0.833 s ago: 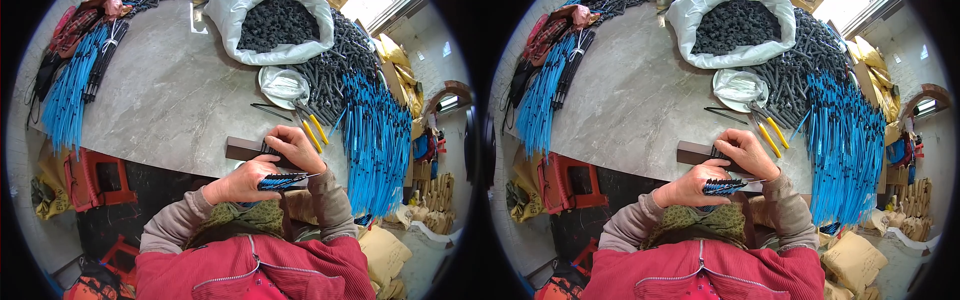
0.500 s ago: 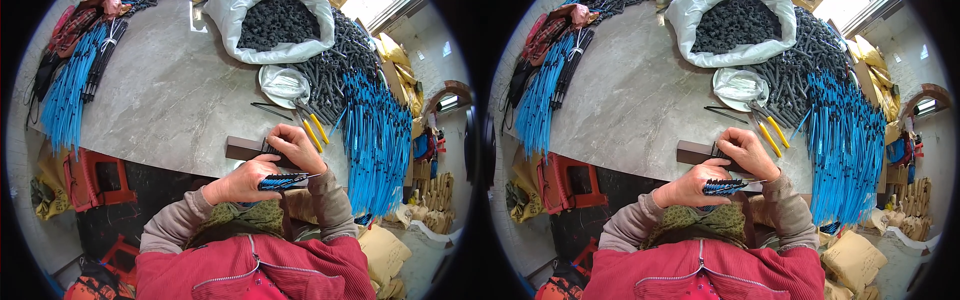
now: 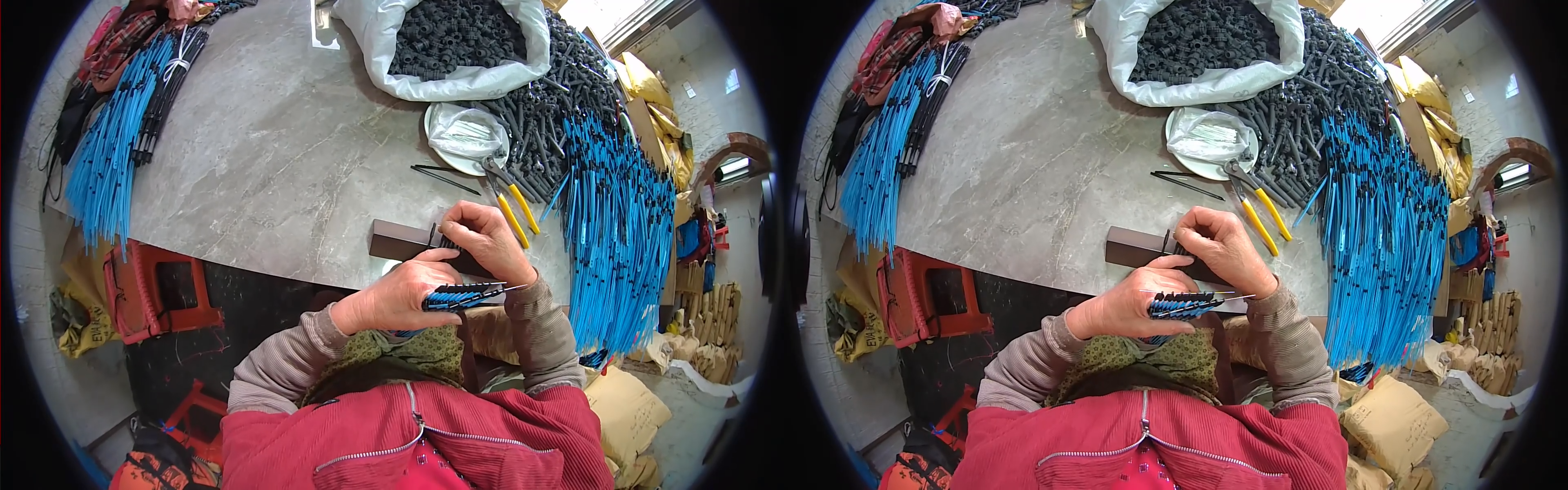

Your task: Assembling and bundling blue plastic components at a manufacturing workstation.

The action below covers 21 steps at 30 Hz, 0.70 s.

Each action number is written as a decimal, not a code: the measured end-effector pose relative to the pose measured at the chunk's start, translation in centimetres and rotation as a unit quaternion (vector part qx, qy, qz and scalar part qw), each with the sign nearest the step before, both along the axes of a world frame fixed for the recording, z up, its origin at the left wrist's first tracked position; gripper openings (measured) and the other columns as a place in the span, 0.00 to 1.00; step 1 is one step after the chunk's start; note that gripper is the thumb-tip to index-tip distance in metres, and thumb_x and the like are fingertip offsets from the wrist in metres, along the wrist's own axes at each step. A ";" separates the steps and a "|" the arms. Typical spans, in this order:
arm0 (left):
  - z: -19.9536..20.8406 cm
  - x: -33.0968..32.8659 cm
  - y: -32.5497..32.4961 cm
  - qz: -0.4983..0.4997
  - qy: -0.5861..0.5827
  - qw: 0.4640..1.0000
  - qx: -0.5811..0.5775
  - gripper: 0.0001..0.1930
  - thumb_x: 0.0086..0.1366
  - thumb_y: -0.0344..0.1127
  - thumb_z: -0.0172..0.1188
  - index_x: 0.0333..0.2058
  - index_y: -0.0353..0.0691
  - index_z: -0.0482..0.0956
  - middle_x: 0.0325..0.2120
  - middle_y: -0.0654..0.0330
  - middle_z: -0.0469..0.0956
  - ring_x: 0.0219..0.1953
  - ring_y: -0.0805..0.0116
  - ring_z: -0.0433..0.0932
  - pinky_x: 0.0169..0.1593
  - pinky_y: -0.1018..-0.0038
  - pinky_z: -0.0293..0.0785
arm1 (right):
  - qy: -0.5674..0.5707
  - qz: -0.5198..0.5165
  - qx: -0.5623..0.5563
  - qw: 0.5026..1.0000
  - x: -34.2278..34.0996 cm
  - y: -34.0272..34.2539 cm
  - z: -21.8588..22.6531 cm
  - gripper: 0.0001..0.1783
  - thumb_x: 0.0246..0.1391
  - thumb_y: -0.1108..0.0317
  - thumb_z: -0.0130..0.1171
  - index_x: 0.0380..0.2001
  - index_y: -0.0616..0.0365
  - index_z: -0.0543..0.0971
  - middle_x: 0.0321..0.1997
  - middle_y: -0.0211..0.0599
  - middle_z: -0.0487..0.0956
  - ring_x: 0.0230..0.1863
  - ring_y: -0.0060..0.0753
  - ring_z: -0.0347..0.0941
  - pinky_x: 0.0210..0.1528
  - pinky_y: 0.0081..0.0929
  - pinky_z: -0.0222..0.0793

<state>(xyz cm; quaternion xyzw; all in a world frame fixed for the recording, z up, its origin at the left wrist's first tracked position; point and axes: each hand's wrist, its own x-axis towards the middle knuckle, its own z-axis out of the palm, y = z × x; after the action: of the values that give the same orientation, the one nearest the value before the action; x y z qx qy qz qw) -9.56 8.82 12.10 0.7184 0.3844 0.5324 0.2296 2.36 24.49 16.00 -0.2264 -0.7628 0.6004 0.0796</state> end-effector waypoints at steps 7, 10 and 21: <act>0.3 0.0 -0.1 -0.013 0.001 1.000 -0.004 0.13 0.54 0.35 0.74 0.36 0.38 0.82 0.29 0.58 0.81 0.36 0.60 0.82 0.64 0.53 0.68 | -0.009 0.026 0.018 0.999 -0.2 0.3 -0.1 0.06 0.64 0.72 0.57 0.34 0.63 0.78 0.30 0.20 0.74 0.33 0.09 0.65 0.35 0.14 0.64; 0.0 0.0 0.0 -0.015 -0.003 1.000 -0.009 0.13 0.54 0.35 0.74 0.36 0.38 0.82 0.29 0.58 0.81 0.36 0.60 0.82 0.64 0.54 0.69 | 0.008 0.032 0.038 0.999 -1.3 0.5 -0.8 0.05 0.65 0.72 0.56 0.37 0.62 0.77 0.32 0.20 0.74 0.34 0.10 0.65 0.35 0.15 0.64; -0.3 0.1 0.0 0.004 -0.038 0.999 0.002 0.13 0.53 0.34 0.74 0.37 0.39 0.83 0.30 0.57 0.82 0.37 0.57 0.81 0.62 0.57 0.70 | 0.057 0.130 0.388 0.911 0.6 1.1 3.9 0.20 0.53 0.77 0.61 0.51 0.56 0.78 0.42 0.35 0.78 0.45 0.36 0.75 0.43 0.29 0.71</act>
<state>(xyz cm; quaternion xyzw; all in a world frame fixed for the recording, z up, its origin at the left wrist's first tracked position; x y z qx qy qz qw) -9.46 8.79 11.84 0.6965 0.3774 0.5610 0.2403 2.95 25.57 19.88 -0.0423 -0.9524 0.2744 0.1255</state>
